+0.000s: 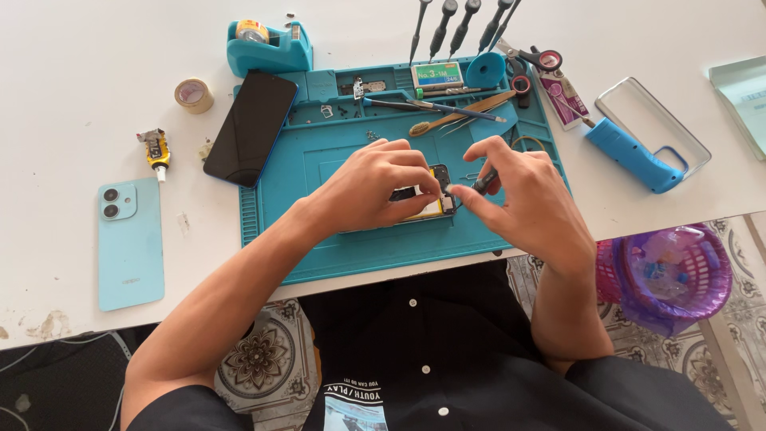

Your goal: The person repairs a smartphone at a workbench, using a screwdriver to remove and reinstall small screws on the opened phone. They handle the phone body, back cover, and small components on a blue repair mat, lifting the phone to work on its edges and reassembling it.

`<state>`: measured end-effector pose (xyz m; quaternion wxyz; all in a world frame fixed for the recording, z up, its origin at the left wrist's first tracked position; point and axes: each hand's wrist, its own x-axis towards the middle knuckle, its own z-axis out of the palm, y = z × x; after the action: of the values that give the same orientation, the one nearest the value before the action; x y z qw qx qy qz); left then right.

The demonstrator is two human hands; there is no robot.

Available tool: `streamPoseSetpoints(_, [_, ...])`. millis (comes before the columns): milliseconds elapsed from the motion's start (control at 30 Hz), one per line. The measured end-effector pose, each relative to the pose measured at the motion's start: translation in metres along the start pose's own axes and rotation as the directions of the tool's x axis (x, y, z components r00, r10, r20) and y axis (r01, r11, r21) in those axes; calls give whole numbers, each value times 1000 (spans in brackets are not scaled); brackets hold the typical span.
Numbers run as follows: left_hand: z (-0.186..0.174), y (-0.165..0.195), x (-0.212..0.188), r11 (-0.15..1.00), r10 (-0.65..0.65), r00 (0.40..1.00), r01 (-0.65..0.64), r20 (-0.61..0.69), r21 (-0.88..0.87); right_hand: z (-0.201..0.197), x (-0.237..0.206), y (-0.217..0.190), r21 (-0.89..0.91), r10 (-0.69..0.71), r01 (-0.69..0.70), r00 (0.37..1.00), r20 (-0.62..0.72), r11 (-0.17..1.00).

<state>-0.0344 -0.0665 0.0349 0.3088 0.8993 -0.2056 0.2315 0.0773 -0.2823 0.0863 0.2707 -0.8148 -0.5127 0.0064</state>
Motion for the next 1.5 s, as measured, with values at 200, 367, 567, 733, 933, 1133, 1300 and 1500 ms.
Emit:
streamPoseSetpoints(200, [-3, 2, 3, 996, -42, 999, 40, 23, 74, -3, 0, 3, 123, 24, -25, 1000, 11, 992])
streamPoseSetpoints(367, [-5, 5, 4, 998, -67, 998, 66, 8, 6, -3, 0, 1, 118, -97, 96, 995, -2, 988])
streamPoseSetpoints(567, [3, 5, 8, 965, -136, 990, 142, 44, -219, 2, -1, -8, 104, -106, 108, 994, -22, 989])
streamPoseSetpoints(733, [0, 4, 6, 933, -167, 985, 168, 32, -319, 4, -2, -11, 99, -118, 122, 992, -48, 988])
streamPoseSetpoints(933, [-8, 6, 6, 890, -232, 966, 257, 110, -378, 10, -7, -15, 127, -200, 209, 977, -79, 970])
streamPoseSetpoints(1133, [-16, 5, 7, 859, -215, 958, 277, 188, -431, 11, -7, -18, 171, -172, 183, 982, -78, 968])
streamPoseSetpoints(1300, [-16, 3, 4, 822, -272, 914, 383, 300, -421, 13, -12, -15, 187, -223, 234, 972, -77, 954])
streamPoseSetpoints(1500, [-15, -14, 0, 823, -336, 930, 365, 145, -435, 17, -13, -4, 279, -59, 102, 986, -159, 955])
